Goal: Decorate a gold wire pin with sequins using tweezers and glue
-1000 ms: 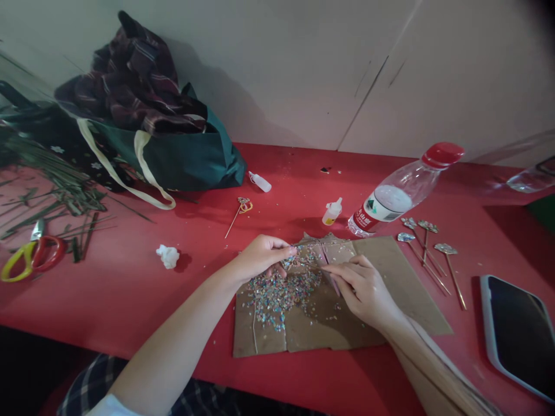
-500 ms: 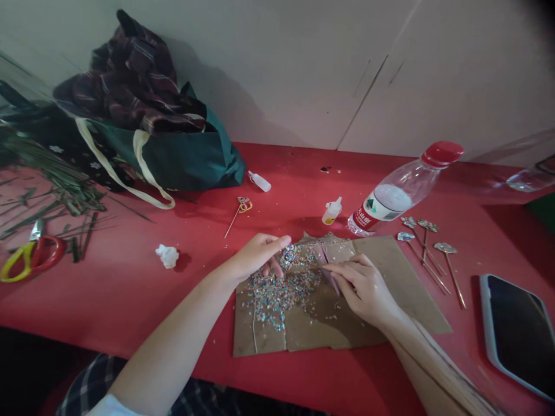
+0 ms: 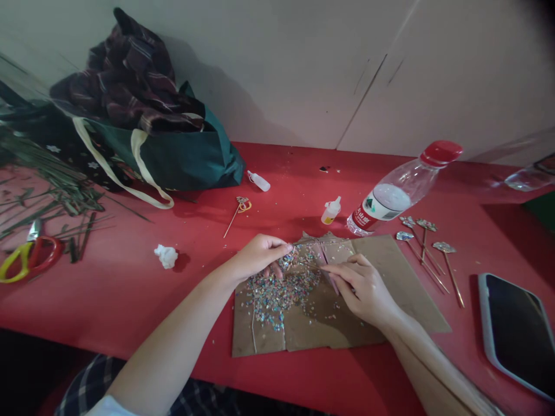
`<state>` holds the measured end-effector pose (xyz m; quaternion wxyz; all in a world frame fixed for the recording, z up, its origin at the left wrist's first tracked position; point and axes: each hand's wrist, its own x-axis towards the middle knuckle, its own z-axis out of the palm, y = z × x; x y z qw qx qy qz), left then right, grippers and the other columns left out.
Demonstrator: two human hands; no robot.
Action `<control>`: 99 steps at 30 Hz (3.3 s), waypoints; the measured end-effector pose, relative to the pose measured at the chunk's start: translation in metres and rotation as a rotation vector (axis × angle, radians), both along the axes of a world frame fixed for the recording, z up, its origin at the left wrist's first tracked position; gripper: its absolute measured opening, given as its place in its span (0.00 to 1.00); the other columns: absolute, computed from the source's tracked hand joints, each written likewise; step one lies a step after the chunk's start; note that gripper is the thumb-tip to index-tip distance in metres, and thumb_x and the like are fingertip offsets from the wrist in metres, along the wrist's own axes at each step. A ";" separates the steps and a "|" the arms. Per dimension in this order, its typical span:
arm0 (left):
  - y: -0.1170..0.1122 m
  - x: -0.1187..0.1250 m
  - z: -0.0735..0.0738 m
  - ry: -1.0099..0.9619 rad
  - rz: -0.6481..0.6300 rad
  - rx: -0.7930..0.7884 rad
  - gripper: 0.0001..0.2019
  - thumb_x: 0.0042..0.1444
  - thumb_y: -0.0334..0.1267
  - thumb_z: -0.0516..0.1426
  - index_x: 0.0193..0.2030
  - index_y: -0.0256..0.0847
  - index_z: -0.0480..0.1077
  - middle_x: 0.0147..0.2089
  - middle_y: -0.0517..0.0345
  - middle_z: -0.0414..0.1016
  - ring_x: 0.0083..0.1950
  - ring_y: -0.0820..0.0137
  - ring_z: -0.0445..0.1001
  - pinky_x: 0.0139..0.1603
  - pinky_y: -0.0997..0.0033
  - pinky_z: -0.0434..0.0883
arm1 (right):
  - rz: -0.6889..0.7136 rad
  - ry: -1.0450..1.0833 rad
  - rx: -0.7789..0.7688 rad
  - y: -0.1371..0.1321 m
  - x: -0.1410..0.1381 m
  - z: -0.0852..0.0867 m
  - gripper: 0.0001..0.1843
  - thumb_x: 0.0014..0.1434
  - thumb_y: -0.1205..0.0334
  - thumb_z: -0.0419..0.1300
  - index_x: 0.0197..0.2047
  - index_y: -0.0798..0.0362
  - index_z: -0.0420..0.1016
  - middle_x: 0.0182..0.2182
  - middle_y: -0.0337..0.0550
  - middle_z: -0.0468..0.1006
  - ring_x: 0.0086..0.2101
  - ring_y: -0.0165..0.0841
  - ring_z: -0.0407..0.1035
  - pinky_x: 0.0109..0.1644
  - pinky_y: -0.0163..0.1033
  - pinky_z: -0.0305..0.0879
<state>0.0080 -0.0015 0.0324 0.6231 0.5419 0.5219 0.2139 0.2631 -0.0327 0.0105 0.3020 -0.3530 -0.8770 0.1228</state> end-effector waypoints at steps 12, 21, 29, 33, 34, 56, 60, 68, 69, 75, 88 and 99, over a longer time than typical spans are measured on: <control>0.001 -0.002 0.010 0.032 0.007 -0.003 0.13 0.59 0.46 0.53 0.42 0.40 0.72 0.46 0.51 0.75 0.25 0.77 0.74 0.17 0.79 0.60 | 0.001 0.065 -0.021 0.001 0.006 0.007 0.12 0.62 0.71 0.52 0.45 0.51 0.72 0.21 0.34 0.74 0.22 0.27 0.63 0.39 0.41 0.60; 0.000 -0.006 0.002 0.033 -0.127 -0.028 0.18 0.61 0.51 0.50 0.48 0.42 0.70 0.41 0.52 0.76 0.25 0.75 0.75 0.17 0.79 0.61 | -0.056 0.129 -0.113 -0.001 0.008 0.007 0.12 0.63 0.65 0.52 0.43 0.50 0.76 0.21 0.40 0.71 0.29 0.33 0.65 0.32 0.38 0.65; 0.004 -0.007 -0.003 0.059 -0.099 0.070 0.21 0.59 0.55 0.51 0.47 0.41 0.71 0.36 0.54 0.75 0.25 0.76 0.74 0.20 0.79 0.58 | -0.058 0.108 -0.096 0.002 0.005 0.009 0.12 0.64 0.64 0.51 0.41 0.50 0.77 0.21 0.40 0.73 0.26 0.32 0.66 0.33 0.39 0.65; 0.006 -0.005 -0.001 0.055 -0.169 0.191 0.15 0.56 0.50 0.57 0.40 0.41 0.73 0.29 0.60 0.75 0.24 0.77 0.71 0.26 0.77 0.63 | -0.054 0.094 -0.085 0.003 0.002 0.010 0.12 0.65 0.65 0.50 0.42 0.50 0.75 0.24 0.40 0.77 0.26 0.31 0.67 0.36 0.39 0.65; 0.006 -0.005 0.000 0.089 -0.159 0.234 0.14 0.55 0.49 0.57 0.39 0.41 0.73 0.27 0.61 0.75 0.24 0.77 0.71 0.28 0.76 0.64 | -0.059 0.094 -0.084 0.004 0.002 0.009 0.12 0.65 0.65 0.50 0.42 0.50 0.75 0.26 0.40 0.78 0.27 0.31 0.67 0.36 0.40 0.65; -0.001 -0.009 -0.003 0.567 -0.248 1.414 0.09 0.59 0.34 0.56 0.46 0.50 0.70 0.44 0.63 0.79 0.44 0.74 0.76 0.43 0.73 0.68 | -0.224 0.230 -0.329 0.008 0.005 0.014 0.10 0.62 0.60 0.56 0.40 0.48 0.79 0.20 0.37 0.76 0.31 0.33 0.67 0.38 0.38 0.65; -0.005 -0.010 0.002 0.551 -0.167 1.497 0.12 0.57 0.32 0.58 0.46 0.51 0.69 0.45 0.62 0.77 0.45 0.74 0.75 0.46 0.72 0.69 | -0.140 0.116 -0.280 0.009 0.003 0.011 0.11 0.63 0.60 0.54 0.39 0.49 0.79 0.24 0.36 0.79 0.25 0.30 0.64 0.39 0.39 0.62; -0.002 -0.003 0.006 0.485 -0.092 1.118 0.18 0.60 0.47 0.54 0.55 0.47 0.65 0.51 0.54 0.74 0.46 0.69 0.73 0.46 0.68 0.71 | -0.165 0.158 -0.117 0.011 0.004 0.006 0.10 0.63 0.61 0.54 0.39 0.51 0.78 0.23 0.37 0.78 0.23 0.29 0.60 0.39 0.40 0.59; -0.002 -0.001 0.004 0.486 -0.035 1.020 0.19 0.60 0.47 0.54 0.56 0.47 0.65 0.49 0.55 0.75 0.40 0.72 0.73 0.41 0.71 0.71 | -0.156 0.168 -0.094 0.011 0.003 0.005 0.10 0.63 0.61 0.54 0.39 0.51 0.78 0.23 0.37 0.78 0.22 0.28 0.60 0.38 0.40 0.58; -0.002 0.009 -0.001 0.364 0.074 0.652 0.13 0.57 0.48 0.56 0.43 0.45 0.74 0.38 0.60 0.78 0.28 0.76 0.69 0.30 0.75 0.65 | -0.128 0.153 -0.047 0.009 0.000 0.004 0.10 0.63 0.63 0.54 0.38 0.51 0.77 0.19 0.34 0.76 0.20 0.27 0.58 0.38 0.39 0.57; -0.003 0.012 0.005 0.350 0.045 0.537 0.17 0.60 0.52 0.50 0.30 0.40 0.66 0.22 0.67 0.59 0.24 0.77 0.59 0.27 0.77 0.56 | -0.101 0.089 0.024 0.008 -0.001 0.004 0.09 0.63 0.64 0.54 0.36 0.52 0.76 0.21 0.34 0.77 0.20 0.24 0.63 0.38 0.38 0.54; -0.009 0.021 0.012 -0.141 0.255 0.219 0.18 0.58 0.54 0.49 0.34 0.39 0.66 0.21 0.62 0.66 0.21 0.75 0.62 0.23 0.75 0.55 | -0.204 0.236 -0.124 0.006 0.000 0.009 0.11 0.64 0.61 0.54 0.36 0.51 0.77 0.26 0.39 0.80 0.24 0.29 0.63 0.36 0.39 0.59</control>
